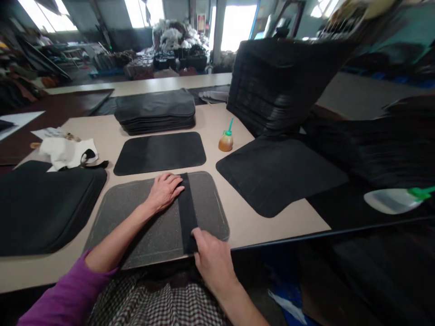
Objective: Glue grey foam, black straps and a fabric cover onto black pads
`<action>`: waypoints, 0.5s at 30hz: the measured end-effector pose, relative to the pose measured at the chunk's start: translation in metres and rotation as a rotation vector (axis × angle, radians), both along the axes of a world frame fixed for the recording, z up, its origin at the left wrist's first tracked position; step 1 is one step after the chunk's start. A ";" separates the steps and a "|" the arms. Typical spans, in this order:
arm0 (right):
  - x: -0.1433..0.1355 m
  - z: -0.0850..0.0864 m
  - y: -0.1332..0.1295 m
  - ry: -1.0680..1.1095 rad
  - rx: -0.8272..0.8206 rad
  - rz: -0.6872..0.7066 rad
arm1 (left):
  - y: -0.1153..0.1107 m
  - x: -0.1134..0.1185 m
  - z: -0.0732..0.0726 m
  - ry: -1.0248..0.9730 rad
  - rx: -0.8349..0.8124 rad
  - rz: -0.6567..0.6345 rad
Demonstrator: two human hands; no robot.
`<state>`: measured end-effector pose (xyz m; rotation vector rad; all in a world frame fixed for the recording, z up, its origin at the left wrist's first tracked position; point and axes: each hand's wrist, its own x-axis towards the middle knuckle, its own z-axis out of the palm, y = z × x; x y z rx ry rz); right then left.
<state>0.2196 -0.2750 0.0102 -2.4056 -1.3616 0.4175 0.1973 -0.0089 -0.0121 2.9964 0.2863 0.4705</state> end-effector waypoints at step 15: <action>-0.006 -0.035 -0.006 -0.155 0.276 0.130 | 0.001 0.021 -0.002 -0.025 0.220 -0.062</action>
